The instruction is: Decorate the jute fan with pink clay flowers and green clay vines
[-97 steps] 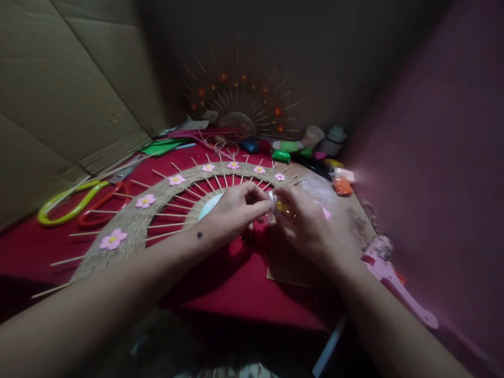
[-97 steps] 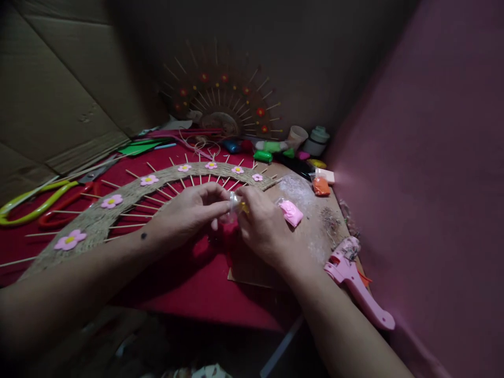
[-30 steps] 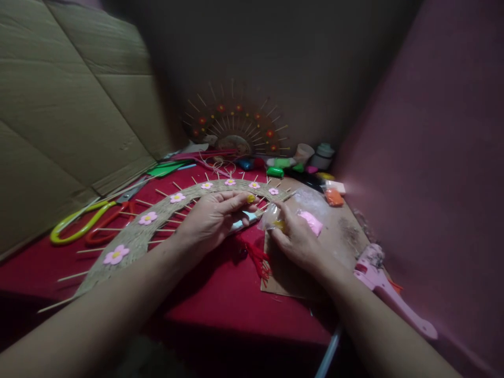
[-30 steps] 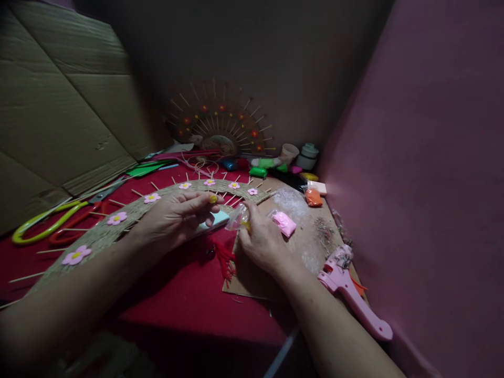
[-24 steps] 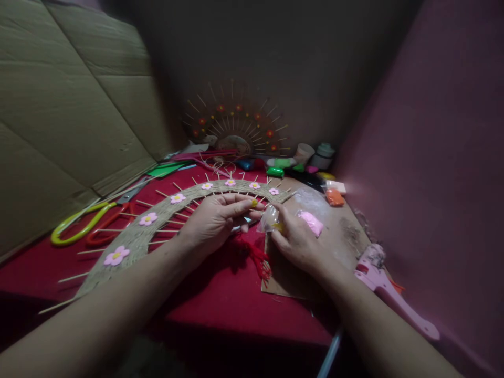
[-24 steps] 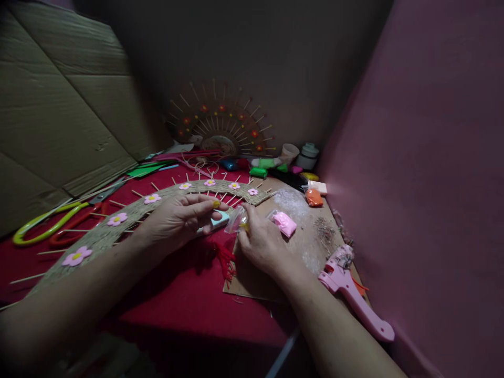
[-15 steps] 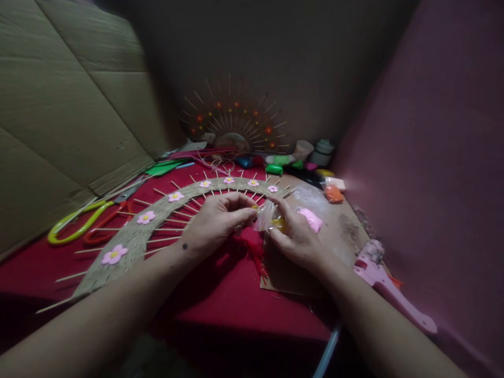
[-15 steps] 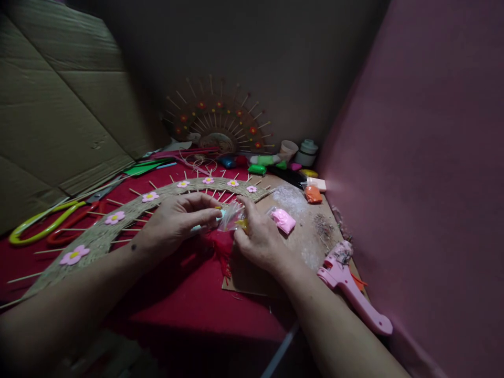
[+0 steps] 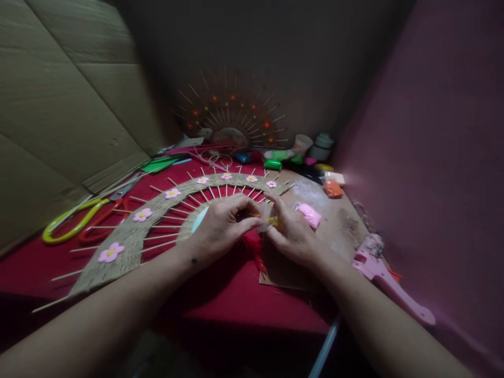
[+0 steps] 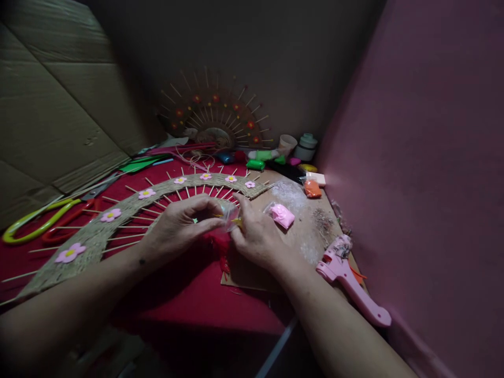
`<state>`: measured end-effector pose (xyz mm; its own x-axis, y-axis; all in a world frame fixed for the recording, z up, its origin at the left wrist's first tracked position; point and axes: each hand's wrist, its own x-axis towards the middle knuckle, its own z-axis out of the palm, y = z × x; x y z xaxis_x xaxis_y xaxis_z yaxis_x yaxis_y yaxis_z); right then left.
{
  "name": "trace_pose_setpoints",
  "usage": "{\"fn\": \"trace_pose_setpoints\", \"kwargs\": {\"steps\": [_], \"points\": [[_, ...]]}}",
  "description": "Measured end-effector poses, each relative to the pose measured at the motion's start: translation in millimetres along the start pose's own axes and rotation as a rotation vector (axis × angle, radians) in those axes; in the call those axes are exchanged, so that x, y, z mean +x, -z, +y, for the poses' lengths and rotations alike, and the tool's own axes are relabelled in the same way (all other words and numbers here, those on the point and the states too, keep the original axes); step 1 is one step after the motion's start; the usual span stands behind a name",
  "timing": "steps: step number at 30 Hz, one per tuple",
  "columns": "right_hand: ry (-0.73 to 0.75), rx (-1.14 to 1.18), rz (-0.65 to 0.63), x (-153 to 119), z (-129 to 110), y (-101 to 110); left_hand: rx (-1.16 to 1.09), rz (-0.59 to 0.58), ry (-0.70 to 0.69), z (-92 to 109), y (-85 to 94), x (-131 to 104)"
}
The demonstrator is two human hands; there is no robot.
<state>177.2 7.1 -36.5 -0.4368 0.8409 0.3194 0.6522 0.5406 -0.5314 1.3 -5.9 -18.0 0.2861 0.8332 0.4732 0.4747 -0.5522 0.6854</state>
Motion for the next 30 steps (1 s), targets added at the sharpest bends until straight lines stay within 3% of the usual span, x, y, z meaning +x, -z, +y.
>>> {"fn": "trace_pose_setpoints", "kwargs": {"steps": [11,24,27,30], "points": [[0.015,0.032,-0.038,-1,1,-2,0.132,0.019,-0.199,-8,-6.8,-2],[0.128,0.058,-0.12,-1,-1,0,0.006,-0.069,-0.113,-11,-17.8,1],[0.099,0.067,-0.137,-1,-2,1,-0.056,-0.141,0.015,-5,-11.5,3],[0.027,0.089,-0.1,1,0,0,-0.365,-0.173,0.323,-4,0.6,6]]}}
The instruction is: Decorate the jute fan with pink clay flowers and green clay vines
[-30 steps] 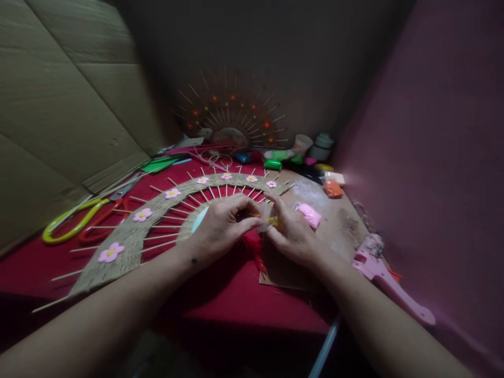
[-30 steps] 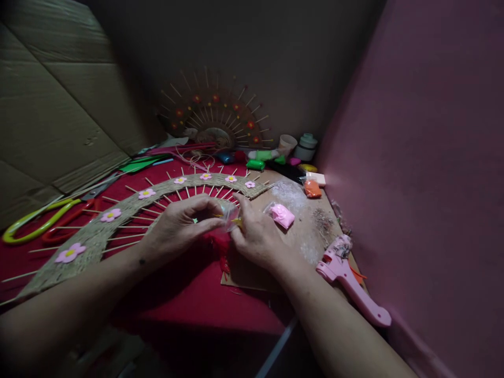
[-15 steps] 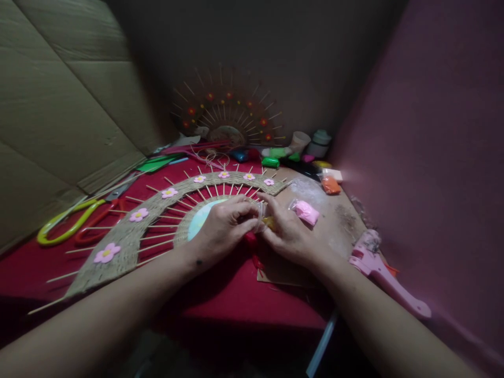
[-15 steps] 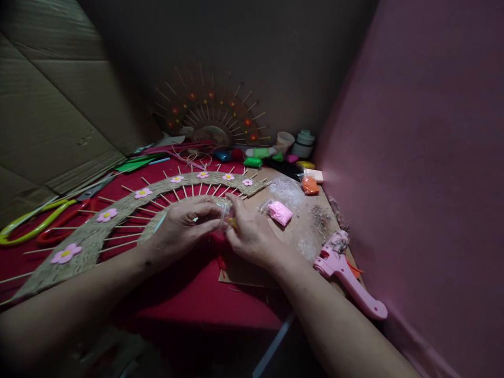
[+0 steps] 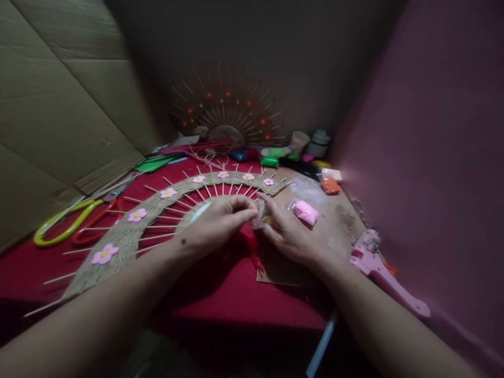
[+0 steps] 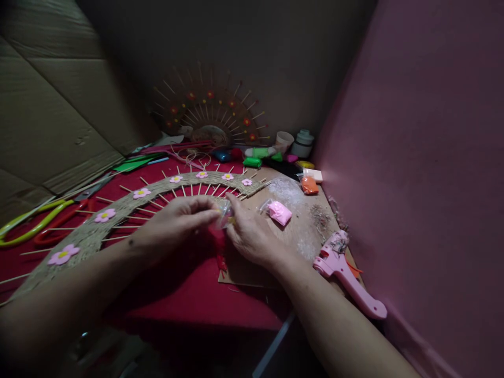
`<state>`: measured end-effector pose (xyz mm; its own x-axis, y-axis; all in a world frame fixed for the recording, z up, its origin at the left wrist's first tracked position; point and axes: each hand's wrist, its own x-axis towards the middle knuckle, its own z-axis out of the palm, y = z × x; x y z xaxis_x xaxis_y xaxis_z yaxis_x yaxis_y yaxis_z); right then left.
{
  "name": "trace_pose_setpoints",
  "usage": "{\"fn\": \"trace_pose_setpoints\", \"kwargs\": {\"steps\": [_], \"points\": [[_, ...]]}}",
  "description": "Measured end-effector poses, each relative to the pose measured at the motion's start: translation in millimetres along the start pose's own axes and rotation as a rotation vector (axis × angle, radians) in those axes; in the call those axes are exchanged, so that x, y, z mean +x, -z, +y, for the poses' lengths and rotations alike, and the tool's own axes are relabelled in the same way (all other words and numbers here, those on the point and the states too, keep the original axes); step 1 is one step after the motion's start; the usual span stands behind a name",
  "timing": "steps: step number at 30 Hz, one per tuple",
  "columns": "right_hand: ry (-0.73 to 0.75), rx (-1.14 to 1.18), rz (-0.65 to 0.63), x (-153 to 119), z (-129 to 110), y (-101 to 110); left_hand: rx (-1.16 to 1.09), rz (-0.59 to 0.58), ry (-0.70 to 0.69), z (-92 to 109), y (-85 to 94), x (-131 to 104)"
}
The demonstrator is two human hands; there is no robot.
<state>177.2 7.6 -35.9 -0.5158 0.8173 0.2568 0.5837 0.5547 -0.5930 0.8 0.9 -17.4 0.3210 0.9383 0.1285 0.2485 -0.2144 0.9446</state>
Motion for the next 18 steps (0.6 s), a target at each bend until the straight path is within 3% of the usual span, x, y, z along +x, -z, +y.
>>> {"fn": "trace_pose_setpoints", "kwargs": {"steps": [3,6,12,18], "points": [[-0.053,-0.015,0.04,1.7,1.9,-0.9,-0.431,0.057,0.173,1.4,10.6,0.8],[-0.066,-0.072,0.057,1.5,1.9,-1.4,-0.648,0.065,0.194,1.2,14.0,2.7],[-0.015,-0.178,0.031,-1.7,0.5,0.6,-0.69,0.022,0.161,0.0,9.8,2.8],[-0.001,-0.198,0.018,-2.2,1.0,0.8,-0.679,-0.028,0.255,-2.7,10.8,1.1]]}}
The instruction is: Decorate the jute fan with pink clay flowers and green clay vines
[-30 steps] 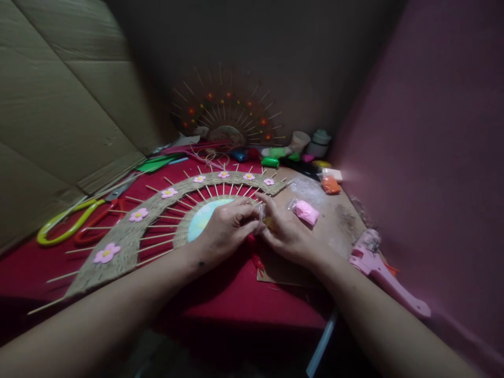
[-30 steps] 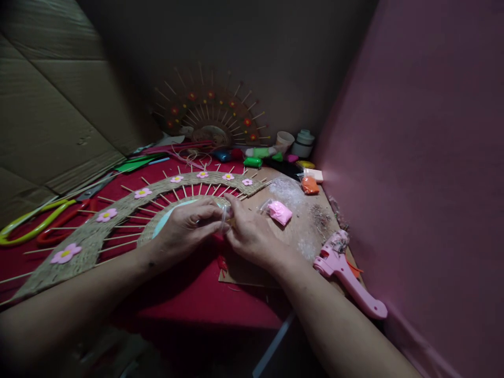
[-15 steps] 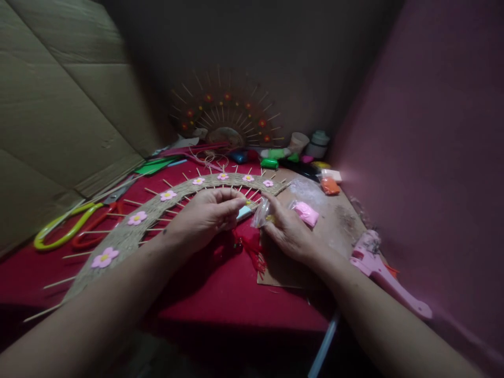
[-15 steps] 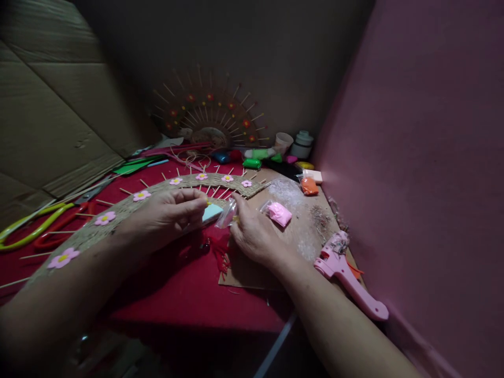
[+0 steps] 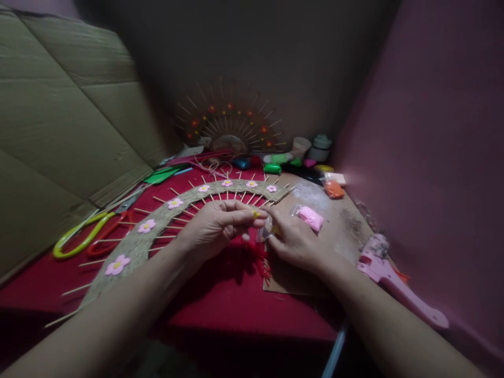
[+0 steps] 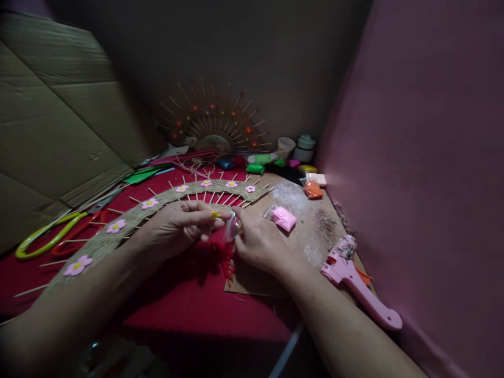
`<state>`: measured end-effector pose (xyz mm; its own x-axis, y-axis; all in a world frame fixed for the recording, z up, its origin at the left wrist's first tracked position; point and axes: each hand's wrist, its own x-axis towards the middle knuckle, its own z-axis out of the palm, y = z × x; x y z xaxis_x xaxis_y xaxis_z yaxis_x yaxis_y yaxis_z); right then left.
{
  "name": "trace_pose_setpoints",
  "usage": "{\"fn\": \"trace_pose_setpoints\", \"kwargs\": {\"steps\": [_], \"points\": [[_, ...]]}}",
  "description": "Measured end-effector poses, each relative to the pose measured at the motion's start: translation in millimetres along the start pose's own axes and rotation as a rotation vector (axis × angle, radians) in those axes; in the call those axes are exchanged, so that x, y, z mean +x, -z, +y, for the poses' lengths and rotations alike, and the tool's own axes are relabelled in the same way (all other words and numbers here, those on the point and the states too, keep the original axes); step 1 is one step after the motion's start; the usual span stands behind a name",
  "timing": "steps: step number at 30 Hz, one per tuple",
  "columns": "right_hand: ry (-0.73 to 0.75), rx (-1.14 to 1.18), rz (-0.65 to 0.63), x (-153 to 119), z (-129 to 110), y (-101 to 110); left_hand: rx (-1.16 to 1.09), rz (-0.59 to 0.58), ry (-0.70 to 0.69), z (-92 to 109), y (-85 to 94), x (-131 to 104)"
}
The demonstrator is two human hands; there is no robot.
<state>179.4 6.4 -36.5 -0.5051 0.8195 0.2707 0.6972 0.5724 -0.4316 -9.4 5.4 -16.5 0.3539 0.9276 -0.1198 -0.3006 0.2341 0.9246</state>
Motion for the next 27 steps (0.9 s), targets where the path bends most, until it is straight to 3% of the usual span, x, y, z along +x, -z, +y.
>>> {"fn": "trace_pose_setpoints", "kwargs": {"steps": [4,10,17,27], "points": [[-0.002,0.002,0.006,0,1,-3,0.019,-0.068,0.019,-3,-2.2,0],[-0.004,-0.024,-0.002,0,3,-5,-0.054,-0.072,-0.023,-6,-7.4,-1],[-0.038,-0.038,-0.006,0,1,-4,0.07,-0.156,-0.008,-10,-11.2,-3],[-0.038,-0.073,-0.019,1,4,-6,0.173,-0.148,0.018,-9,-9.3,-5]]}}
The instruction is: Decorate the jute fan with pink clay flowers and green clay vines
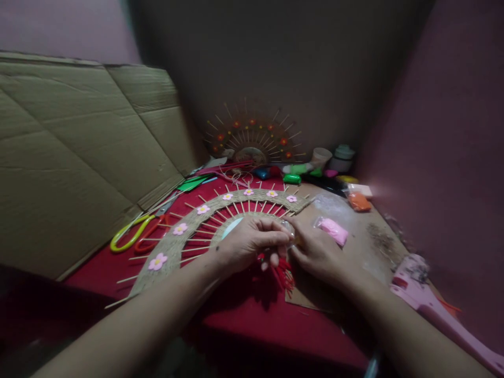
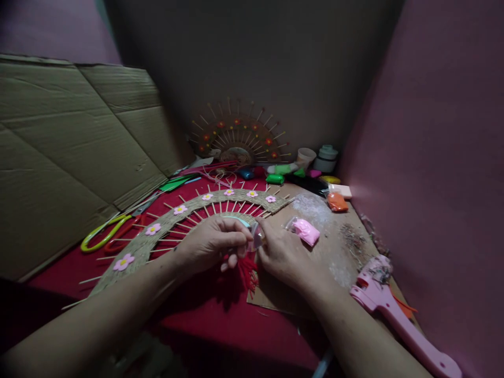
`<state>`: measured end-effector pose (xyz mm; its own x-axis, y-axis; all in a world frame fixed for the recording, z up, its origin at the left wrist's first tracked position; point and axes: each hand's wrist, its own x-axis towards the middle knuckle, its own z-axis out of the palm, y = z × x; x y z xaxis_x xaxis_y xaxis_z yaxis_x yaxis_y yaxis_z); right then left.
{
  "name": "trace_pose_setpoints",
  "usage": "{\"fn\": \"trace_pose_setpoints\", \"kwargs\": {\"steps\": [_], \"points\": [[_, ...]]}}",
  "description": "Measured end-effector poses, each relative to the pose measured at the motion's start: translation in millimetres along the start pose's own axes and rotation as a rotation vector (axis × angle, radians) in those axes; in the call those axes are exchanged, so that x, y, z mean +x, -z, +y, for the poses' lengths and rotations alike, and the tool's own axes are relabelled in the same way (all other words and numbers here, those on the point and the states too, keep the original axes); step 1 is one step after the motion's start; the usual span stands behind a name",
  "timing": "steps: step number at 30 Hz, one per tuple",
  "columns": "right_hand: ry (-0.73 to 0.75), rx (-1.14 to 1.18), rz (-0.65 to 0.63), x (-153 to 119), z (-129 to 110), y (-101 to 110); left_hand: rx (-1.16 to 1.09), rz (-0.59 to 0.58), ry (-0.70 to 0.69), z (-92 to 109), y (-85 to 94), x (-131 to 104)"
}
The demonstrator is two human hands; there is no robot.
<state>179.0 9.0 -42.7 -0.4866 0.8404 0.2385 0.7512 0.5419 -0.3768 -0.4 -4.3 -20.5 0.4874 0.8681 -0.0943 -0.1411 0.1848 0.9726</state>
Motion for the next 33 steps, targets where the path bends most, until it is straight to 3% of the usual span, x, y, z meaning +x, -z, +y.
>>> {"fn": "trace_pose_setpoints", "kwargs": {"steps": [9,17,23,27,30,33], "points": [[0.032,0.062,-0.014,-2,6,-3,-0.239,-0.065,-0.078,0,-3.2,3],[-0.002,0.149,-0.015,0,-2,7,-0.253,-0.121,-0.112,-7,0.7,6],[-0.053,0.237,0.05,2,-5,10,-0.093,-0.045,-0.125,-5,1.2,1],[-0.151,0.052,0.052,4,-6,15,-0.001,-0.071,-0.066,1,0.1,-4],[-0.214,-0.183,0.004,5,-9,18,0.026,-0.174,-0.018,2,-3.3,-5],[-0.184,-0.318,-0.005,5,-7,15,0.066,-0.265,0.01,0,-8.8,-6]]}}
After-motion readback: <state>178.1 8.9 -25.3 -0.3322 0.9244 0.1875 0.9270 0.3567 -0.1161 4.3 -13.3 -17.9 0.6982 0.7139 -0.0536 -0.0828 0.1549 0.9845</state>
